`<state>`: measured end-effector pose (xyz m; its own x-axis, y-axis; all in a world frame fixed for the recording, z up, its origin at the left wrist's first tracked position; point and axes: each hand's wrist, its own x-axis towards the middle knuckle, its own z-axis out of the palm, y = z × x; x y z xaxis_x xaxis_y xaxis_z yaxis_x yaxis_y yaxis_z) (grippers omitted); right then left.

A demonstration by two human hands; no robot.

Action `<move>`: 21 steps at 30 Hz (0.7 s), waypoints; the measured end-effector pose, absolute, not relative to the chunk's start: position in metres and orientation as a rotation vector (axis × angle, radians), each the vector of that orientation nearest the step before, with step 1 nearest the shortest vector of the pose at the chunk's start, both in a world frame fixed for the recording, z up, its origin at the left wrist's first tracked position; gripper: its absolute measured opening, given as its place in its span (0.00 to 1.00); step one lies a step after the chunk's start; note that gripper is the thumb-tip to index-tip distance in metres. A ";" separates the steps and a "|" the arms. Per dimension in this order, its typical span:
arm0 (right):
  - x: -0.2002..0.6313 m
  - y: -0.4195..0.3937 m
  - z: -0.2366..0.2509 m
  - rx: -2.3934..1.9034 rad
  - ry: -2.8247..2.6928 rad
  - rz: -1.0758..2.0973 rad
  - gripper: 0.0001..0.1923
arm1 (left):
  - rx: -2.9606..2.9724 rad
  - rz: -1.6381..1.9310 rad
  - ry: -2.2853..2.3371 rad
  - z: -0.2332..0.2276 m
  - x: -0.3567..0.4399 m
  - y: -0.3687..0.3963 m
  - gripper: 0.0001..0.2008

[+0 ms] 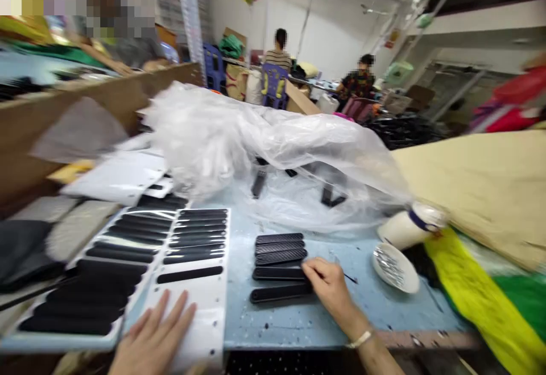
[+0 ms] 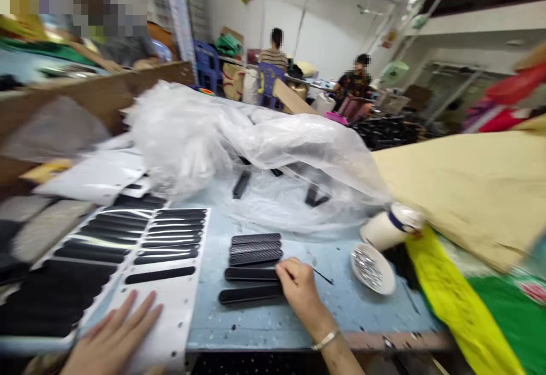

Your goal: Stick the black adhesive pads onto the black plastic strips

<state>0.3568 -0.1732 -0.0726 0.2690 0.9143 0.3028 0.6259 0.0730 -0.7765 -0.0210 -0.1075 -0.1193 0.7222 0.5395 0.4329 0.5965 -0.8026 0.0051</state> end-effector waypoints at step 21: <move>0.144 -0.187 -0.117 -1.052 -1.909 0.085 0.12 | -2.088 -2.582 -3.275 -0.077 -0.019 -0.161 0.19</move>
<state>0.1440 -0.1868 -0.1172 -0.2073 0.6958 0.6876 0.6318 0.6319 -0.4489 -0.0190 -0.1612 -0.0770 0.1617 0.8826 -0.4414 -0.2235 0.4684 0.8548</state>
